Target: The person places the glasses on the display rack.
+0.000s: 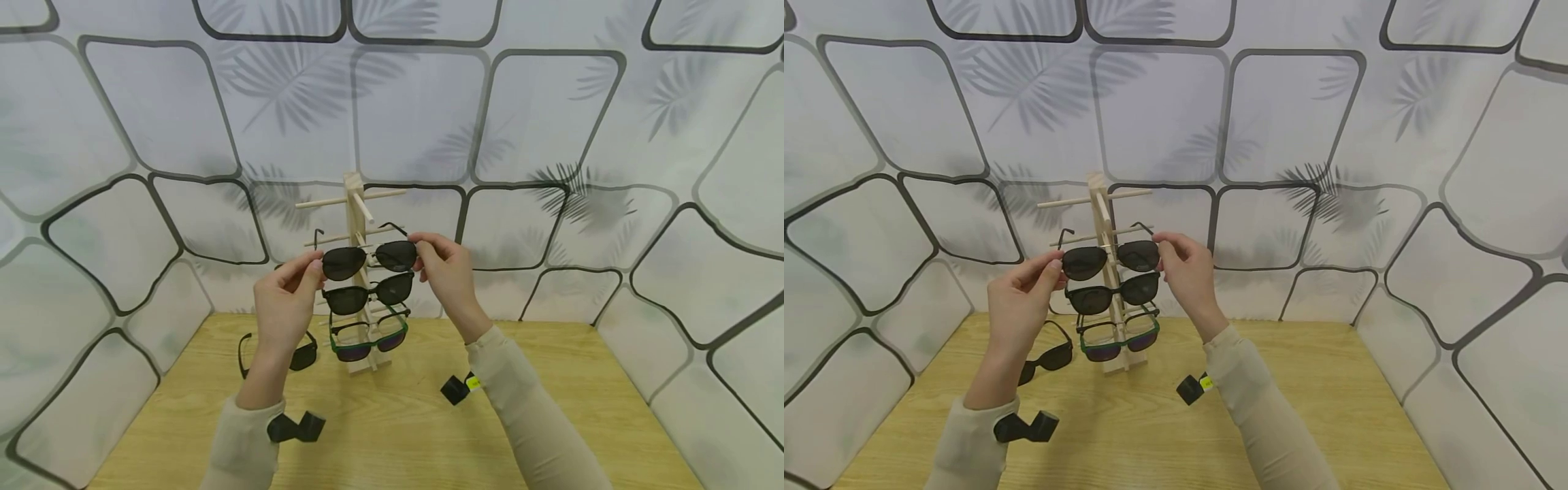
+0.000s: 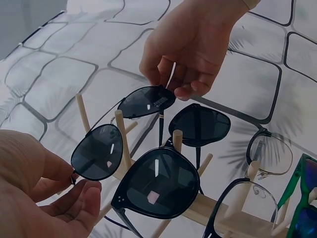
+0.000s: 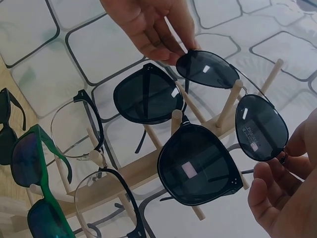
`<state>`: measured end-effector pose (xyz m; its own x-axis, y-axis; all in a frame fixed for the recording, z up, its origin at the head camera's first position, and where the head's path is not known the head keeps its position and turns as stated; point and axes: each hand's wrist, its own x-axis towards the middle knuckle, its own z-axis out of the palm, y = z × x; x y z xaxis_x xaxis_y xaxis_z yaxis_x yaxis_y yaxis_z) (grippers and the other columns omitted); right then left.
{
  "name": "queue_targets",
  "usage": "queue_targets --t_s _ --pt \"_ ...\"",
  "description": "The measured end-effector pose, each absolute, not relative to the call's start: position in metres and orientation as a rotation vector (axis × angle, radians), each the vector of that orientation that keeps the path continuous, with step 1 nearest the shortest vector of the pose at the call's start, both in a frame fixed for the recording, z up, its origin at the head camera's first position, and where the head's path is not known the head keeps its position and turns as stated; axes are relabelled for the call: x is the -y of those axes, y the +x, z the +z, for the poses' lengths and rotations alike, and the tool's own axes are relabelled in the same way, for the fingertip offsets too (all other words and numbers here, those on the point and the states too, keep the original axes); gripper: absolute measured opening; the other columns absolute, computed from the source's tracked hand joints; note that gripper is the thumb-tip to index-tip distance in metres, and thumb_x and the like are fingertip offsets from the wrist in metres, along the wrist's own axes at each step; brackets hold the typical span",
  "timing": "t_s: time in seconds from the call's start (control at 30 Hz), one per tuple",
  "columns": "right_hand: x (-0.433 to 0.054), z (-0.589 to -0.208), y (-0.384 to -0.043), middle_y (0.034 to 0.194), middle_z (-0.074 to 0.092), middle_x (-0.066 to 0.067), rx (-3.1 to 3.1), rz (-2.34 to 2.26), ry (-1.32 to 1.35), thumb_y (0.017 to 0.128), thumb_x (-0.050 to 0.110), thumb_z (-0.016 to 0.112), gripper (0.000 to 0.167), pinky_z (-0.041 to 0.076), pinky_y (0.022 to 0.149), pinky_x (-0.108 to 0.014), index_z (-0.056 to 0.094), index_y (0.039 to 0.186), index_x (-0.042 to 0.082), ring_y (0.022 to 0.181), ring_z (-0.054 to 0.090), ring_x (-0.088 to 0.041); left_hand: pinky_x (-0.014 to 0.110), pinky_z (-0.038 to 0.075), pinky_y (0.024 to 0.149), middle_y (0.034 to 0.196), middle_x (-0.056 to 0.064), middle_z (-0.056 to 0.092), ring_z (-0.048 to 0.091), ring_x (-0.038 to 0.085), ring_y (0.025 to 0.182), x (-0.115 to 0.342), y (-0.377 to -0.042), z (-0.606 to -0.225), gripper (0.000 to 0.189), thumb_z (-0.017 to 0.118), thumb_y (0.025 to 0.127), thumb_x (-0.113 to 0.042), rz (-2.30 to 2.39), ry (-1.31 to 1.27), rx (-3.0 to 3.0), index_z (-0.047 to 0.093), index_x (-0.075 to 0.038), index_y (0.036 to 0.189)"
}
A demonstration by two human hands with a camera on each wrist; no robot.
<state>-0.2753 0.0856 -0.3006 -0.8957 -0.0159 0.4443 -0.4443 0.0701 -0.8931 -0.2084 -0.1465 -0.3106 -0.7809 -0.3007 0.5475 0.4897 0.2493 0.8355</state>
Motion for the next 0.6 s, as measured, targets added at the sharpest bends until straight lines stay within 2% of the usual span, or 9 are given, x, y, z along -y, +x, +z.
queue_targets --t_s 0.17,0.33,0.5,0.6 --pt "-0.0845 -0.3034 -0.2767 0.076 0.067 -0.012 2.068 1.849 0.449 0.105 0.014 0.055 0.028 0.052 0.058 -0.027 0.078 0.119 0.006 0.060 0.059 -0.022 0.014 0.055 0.065 0.095 0.029 0.075 0.071 0.006 0.074 0.1476 -0.2091 -0.3120 0.023 0.068 0.102 -0.004 -1.602 -0.187 1.879 0.077 0.003 0.123" --pt "-0.0828 -0.3057 -0.2784 0.072 0.066 -0.003 2.064 1.835 0.451 0.105 0.013 0.055 0.027 0.050 0.057 -0.025 0.078 0.119 0.007 0.063 0.059 -0.035 0.014 0.057 0.067 0.096 0.030 0.075 0.070 0.002 0.074 0.1486 -0.2094 -0.3139 0.023 0.069 0.102 -0.003 -1.615 -0.209 1.862 0.076 0.004 0.122" --pt "-0.0822 -0.3069 -0.2794 0.071 0.066 0.000 2.063 1.835 0.452 0.105 0.012 0.055 0.028 0.050 0.056 -0.025 0.078 0.119 0.006 0.061 0.060 -0.027 0.014 0.058 0.070 0.097 0.031 0.075 0.068 -0.004 0.074 0.1489 -0.2087 -0.3143 0.024 0.068 0.102 -0.002 -1.617 -0.218 1.857 0.075 0.006 0.123" --pt "-0.0818 -0.3066 -0.2789 0.072 0.066 -0.001 2.064 1.832 0.455 0.105 0.012 0.055 0.027 0.050 0.056 -0.025 0.078 0.119 0.006 0.062 0.060 -0.030 0.014 0.058 0.071 0.097 0.031 0.074 0.068 -0.005 0.074 0.1491 -0.2083 -0.3146 0.024 0.068 0.102 -0.002 -1.613 -0.219 1.857 0.075 0.006 0.123"
